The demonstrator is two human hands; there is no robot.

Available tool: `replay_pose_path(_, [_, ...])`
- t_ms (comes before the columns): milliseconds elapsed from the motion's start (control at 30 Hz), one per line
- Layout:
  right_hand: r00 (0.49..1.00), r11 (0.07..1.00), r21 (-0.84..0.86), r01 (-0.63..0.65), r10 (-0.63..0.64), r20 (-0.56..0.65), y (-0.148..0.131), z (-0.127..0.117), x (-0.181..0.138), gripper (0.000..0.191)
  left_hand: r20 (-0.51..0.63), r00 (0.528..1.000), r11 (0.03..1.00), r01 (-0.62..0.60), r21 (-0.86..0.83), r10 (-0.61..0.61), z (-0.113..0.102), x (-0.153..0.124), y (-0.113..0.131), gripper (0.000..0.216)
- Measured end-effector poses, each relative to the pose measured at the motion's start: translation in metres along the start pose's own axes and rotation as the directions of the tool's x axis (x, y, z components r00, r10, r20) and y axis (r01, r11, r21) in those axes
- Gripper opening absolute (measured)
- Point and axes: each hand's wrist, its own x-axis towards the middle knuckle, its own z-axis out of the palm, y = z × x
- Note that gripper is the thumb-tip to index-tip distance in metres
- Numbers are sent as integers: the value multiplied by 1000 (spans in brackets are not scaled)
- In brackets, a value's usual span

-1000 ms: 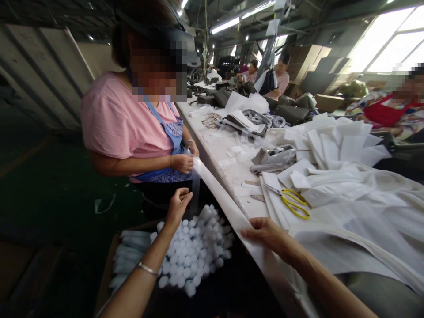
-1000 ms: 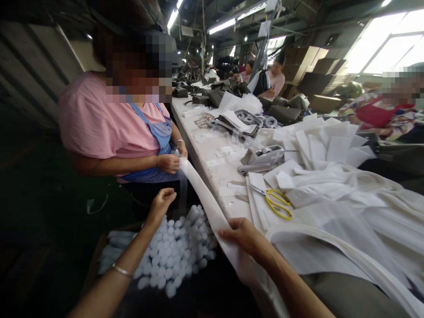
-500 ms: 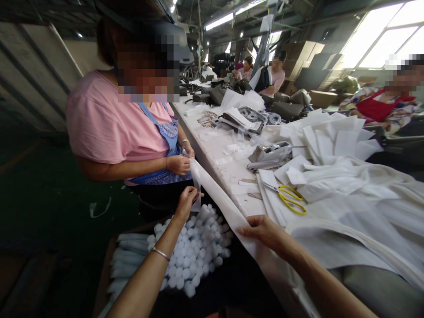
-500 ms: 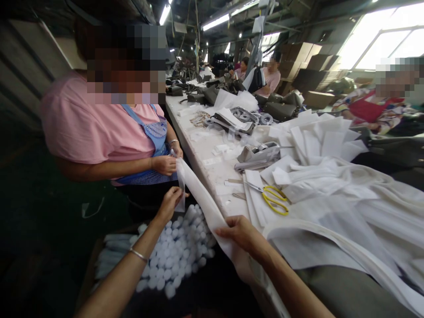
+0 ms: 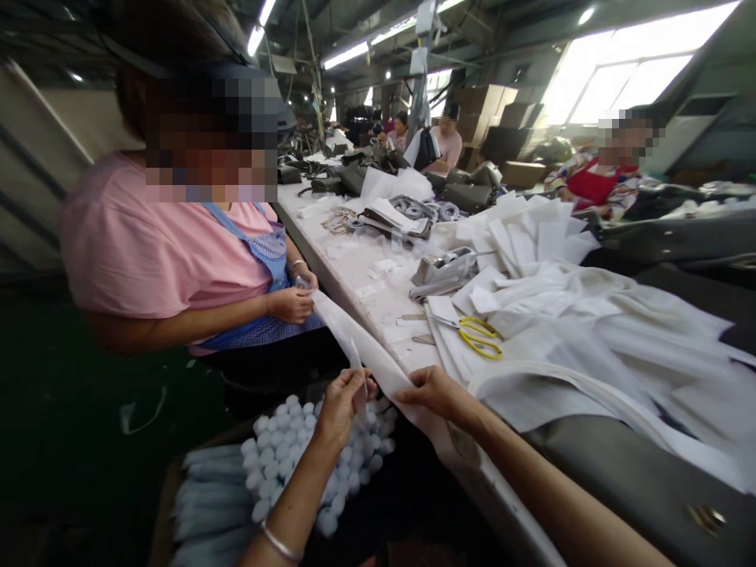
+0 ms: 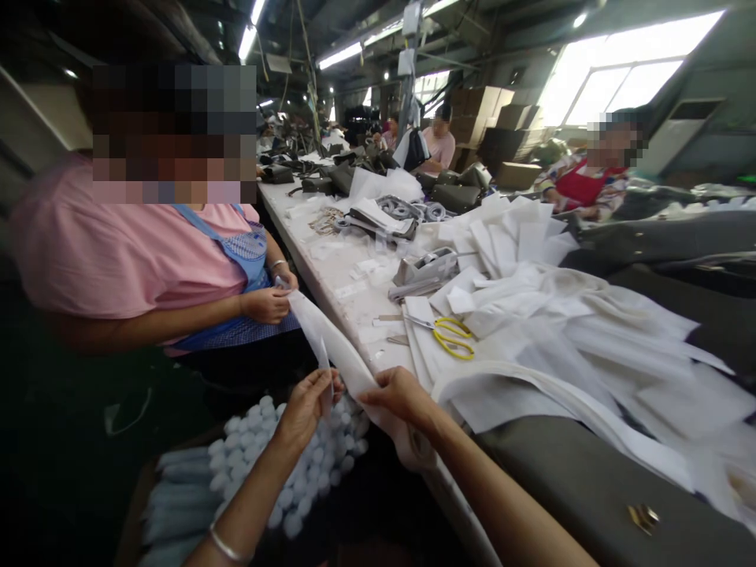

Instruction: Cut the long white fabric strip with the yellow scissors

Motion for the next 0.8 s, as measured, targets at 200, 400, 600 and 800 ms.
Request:
replay_pose_path(200, [1000, 1000, 0, 12, -12, -28, -8, 2, 0, 21, 160, 925, 415, -303, 858, 346, -1, -30, 7, 24])
replay_pose_path(400, [999, 999, 27, 46, -47, 23, -9, 7, -1, 24, 514, 491, -281, -472, 836, 704, 0, -53, 14, 13])
replay_pose_path(600, [997, 994, 87, 68, -71, 37, -12, 11, -2, 23, 620, 333, -302, -652, 696, 710, 12, -39, 8, 18])
replay_pose_path(800, [995, 984, 164, 68, -79, 65, -10, 9, -6, 26, 520, 499, 0, -721, 693, 693, 9, -28, -12, 19])
